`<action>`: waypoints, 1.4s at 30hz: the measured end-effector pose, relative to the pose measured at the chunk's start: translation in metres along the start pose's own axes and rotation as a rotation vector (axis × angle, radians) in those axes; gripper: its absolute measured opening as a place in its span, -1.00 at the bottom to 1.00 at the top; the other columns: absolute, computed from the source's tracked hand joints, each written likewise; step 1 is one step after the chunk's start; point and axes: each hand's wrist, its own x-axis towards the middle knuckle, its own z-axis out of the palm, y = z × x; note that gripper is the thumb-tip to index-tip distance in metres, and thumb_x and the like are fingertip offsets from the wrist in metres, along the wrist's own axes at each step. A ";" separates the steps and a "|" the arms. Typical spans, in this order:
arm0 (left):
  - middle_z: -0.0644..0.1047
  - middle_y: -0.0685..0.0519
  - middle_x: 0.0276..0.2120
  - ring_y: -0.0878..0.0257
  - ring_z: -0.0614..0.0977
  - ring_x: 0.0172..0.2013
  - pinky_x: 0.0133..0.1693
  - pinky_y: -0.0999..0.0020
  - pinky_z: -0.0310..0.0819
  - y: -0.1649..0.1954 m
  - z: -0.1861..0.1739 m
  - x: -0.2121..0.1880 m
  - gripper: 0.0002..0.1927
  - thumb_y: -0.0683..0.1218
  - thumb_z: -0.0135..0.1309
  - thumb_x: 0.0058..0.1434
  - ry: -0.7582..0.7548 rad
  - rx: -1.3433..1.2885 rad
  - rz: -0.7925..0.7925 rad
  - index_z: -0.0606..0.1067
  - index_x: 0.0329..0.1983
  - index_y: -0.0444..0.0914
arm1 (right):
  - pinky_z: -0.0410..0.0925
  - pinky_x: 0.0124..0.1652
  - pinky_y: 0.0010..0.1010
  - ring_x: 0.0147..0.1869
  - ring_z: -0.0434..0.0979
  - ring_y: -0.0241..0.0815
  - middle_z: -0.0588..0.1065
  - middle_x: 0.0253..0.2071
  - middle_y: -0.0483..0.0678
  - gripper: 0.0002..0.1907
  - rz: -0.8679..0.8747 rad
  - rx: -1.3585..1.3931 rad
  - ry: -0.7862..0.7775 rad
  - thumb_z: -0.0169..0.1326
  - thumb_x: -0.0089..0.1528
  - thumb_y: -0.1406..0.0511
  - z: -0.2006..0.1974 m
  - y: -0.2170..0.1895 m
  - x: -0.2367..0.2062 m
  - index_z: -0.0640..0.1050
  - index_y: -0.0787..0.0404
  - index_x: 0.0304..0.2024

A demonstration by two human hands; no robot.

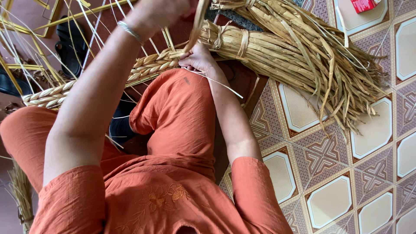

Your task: The person sits on the floor and weaves dried plant strips through a rectangular frame to form a basket. They interlace the strips by hand, pulling them through the frame and tightening the weave along the side.

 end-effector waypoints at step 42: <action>0.60 -0.20 -0.22 0.00 0.64 -0.18 -0.09 0.12 0.56 -0.086 0.084 -0.013 -0.71 0.02 0.14 0.33 -0.475 0.488 -0.350 0.57 -0.12 -0.32 | 0.39 -0.49 -0.54 -0.46 0.52 -0.38 0.61 -0.45 -0.12 -0.76 -0.012 0.068 -0.064 0.37 0.02 0.42 -0.011 0.024 0.000 0.64 0.22 -0.26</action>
